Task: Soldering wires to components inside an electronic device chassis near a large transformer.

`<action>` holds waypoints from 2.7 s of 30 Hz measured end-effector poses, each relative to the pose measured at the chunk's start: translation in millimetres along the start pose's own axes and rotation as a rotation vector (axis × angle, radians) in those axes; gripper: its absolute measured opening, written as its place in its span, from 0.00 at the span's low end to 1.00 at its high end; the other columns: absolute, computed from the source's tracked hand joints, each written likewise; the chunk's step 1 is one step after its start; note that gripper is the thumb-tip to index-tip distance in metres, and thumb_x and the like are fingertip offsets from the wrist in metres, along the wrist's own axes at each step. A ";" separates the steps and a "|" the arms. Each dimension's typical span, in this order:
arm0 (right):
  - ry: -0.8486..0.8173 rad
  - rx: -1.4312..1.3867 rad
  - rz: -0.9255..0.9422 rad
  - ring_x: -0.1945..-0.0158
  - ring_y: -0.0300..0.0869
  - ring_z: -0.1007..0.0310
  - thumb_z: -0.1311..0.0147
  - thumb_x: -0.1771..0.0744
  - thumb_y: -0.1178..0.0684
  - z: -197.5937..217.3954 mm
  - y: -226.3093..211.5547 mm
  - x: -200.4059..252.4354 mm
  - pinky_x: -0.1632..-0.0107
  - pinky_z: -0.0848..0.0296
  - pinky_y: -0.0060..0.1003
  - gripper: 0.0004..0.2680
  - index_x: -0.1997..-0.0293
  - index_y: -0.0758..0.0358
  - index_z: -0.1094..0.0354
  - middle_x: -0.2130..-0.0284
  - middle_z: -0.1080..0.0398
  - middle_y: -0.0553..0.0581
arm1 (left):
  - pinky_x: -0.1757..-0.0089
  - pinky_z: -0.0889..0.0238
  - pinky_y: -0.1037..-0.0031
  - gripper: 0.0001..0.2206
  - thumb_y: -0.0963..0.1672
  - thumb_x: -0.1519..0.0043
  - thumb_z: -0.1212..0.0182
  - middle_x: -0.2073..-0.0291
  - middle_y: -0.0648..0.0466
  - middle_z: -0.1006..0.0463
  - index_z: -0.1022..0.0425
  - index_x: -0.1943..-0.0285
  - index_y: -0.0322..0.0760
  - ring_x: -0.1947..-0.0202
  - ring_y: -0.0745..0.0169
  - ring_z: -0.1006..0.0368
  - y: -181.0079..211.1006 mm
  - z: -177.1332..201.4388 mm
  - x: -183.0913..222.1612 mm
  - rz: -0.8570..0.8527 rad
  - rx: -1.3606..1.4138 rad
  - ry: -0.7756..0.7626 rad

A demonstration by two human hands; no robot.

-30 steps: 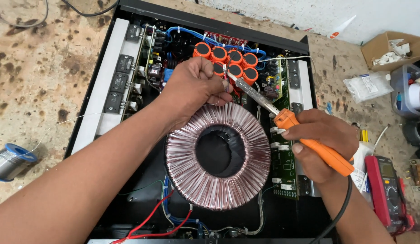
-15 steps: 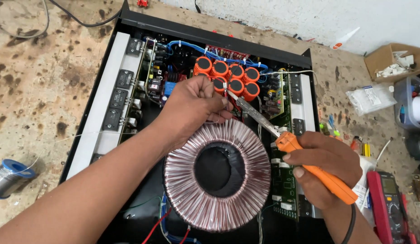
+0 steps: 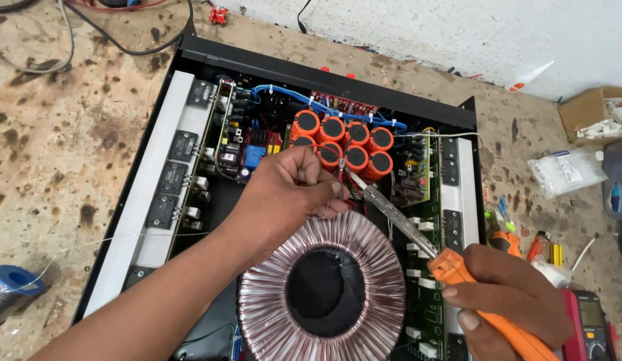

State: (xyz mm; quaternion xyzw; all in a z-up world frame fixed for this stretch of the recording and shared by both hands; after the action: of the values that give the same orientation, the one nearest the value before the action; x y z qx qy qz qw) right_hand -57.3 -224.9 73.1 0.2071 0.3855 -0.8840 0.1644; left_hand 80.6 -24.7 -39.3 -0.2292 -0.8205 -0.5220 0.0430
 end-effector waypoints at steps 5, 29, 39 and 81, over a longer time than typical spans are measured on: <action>-0.190 0.113 -0.162 0.49 0.46 0.30 0.47 0.36 0.55 23.9 47.5 35.3 0.51 0.27 0.42 0.08 0.57 0.54 0.22 0.54 0.30 0.55 | 0.73 0.27 0.74 0.19 0.32 0.40 0.37 0.75 0.40 0.20 0.43 0.75 0.41 0.71 0.51 0.14 -1.4 1.2 0.0 -0.017 -0.013 0.017; -0.373 0.136 -0.012 0.60 0.43 0.25 0.43 0.35 0.47 26.9 76.0 50.7 0.56 0.28 0.50 0.10 0.50 0.42 0.24 0.53 0.28 0.50 | 0.66 0.23 0.74 0.21 0.32 0.41 0.39 0.80 0.59 0.39 0.46 0.77 0.44 0.74 0.72 0.36 3.4 -7.6 8.7 -0.220 -0.097 -0.005; -0.176 0.012 -0.038 0.65 0.42 0.33 0.49 0.34 0.50 28.1 40.2 26.1 0.55 0.31 0.42 0.06 0.61 0.51 0.25 0.63 0.32 0.55 | 0.69 0.43 0.74 0.19 0.34 0.39 0.43 0.79 0.61 0.45 0.48 0.73 0.45 0.75 0.70 0.50 18.5 -15.2 23.5 -0.445 -0.426 -0.031; 0.099 0.024 0.303 0.56 0.54 0.19 0.54 0.28 0.49 -9.5 17.6 19.6 0.47 0.08 0.52 0.09 0.48 0.61 0.34 0.58 0.28 0.70 | 0.72 0.30 0.79 0.15 0.32 0.38 0.42 0.79 0.51 0.27 0.39 0.72 0.41 0.64 0.63 0.14 1.6 -7.8 8.1 -0.304 -0.197 -0.019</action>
State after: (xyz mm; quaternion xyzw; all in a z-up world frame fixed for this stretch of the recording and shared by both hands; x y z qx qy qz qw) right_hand -63.9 -231.7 46.9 0.3083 0.3469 -0.8423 0.2742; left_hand 72.7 -28.3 -31.9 -0.1106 -0.7910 -0.5980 -0.0669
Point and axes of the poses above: each hand's wrist, its own x-axis away from the middle knuckle, its own z-axis out of the back of the hand, y = z × x, the point moved 8 cm from there along -x, towards the middle knuckle
